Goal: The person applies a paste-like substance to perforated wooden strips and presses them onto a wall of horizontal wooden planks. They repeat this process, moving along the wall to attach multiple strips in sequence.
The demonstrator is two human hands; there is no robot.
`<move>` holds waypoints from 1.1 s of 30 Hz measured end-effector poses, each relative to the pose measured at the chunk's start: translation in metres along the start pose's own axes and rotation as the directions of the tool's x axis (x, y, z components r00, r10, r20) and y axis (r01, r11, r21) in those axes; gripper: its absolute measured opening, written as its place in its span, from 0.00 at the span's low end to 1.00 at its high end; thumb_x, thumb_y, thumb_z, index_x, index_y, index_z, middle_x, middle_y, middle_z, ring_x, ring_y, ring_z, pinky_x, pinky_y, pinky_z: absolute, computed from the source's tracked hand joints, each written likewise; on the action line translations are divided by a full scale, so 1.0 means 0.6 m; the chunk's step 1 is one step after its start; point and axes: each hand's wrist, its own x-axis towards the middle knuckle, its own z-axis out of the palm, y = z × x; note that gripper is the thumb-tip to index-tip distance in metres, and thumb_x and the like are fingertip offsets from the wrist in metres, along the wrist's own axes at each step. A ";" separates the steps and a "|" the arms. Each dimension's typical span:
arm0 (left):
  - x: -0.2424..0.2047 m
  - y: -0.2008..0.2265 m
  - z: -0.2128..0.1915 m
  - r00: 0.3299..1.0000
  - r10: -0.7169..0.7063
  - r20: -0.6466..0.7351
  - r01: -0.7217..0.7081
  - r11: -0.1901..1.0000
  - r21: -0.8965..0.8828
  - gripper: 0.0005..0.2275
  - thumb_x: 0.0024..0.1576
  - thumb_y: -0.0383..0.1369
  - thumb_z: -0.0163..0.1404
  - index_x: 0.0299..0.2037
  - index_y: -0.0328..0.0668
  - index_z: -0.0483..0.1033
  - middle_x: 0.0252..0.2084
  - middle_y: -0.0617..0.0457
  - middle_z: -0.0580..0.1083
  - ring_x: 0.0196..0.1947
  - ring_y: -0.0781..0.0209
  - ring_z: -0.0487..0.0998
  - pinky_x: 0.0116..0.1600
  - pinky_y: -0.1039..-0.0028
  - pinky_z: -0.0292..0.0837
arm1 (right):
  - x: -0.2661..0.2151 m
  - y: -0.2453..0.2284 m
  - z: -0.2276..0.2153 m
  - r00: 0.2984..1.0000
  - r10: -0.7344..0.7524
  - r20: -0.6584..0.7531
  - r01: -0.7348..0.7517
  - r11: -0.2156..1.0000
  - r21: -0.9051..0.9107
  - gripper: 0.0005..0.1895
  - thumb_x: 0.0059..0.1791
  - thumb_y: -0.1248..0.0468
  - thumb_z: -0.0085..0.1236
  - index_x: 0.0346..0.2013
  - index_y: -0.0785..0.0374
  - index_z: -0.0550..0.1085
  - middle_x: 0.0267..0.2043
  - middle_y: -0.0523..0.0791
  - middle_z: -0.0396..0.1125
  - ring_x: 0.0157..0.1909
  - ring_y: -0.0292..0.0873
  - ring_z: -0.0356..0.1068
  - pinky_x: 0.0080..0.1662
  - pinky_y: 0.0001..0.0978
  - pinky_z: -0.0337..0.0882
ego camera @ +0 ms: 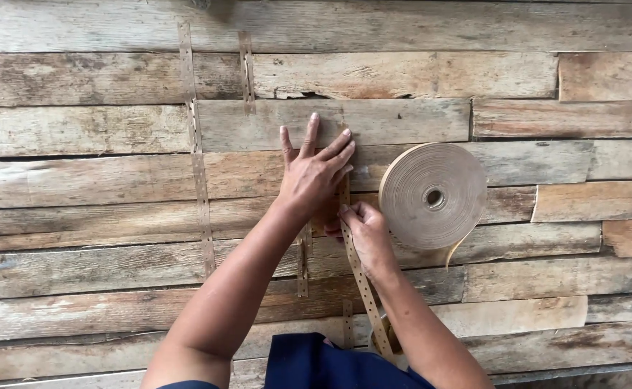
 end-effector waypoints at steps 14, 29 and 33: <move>-0.004 -0.003 -0.021 0.957 -0.008 0.291 -0.019 0.996 0.089 0.36 0.55 0.56 0.53 0.75 0.68 0.55 0.79 0.72 0.45 0.77 0.32 0.28 0.69 0.21 0.24 | -0.011 -0.028 0.030 0.990 -0.067 -0.121 0.041 0.978 -0.206 0.13 0.51 0.61 0.59 0.25 0.66 0.77 0.22 0.53 0.73 0.20 0.46 0.75 0.22 0.35 0.76; 0.001 -0.013 -0.021 0.889 0.033 0.457 -0.081 0.993 0.086 0.50 0.51 0.66 0.52 0.78 0.65 0.34 0.79 0.65 0.27 0.69 0.35 0.11 0.64 0.24 0.11 | -0.035 -0.058 0.022 1.000 0.019 -0.018 -0.025 0.909 -0.416 0.07 0.55 0.68 0.54 0.36 0.68 0.76 0.26 0.51 0.76 0.24 0.44 0.78 0.31 0.29 0.82; -0.008 -0.022 0.011 0.944 0.081 0.318 -0.114 0.990 0.087 0.52 0.45 0.67 0.55 0.79 0.63 0.41 0.80 0.64 0.36 0.72 0.29 0.20 0.65 0.22 0.16 | -0.027 -0.037 0.026 0.987 -0.155 -0.046 0.102 0.821 -0.562 0.12 0.53 0.67 0.51 0.24 0.63 0.72 0.17 0.47 0.74 0.17 0.40 0.73 0.23 0.29 0.74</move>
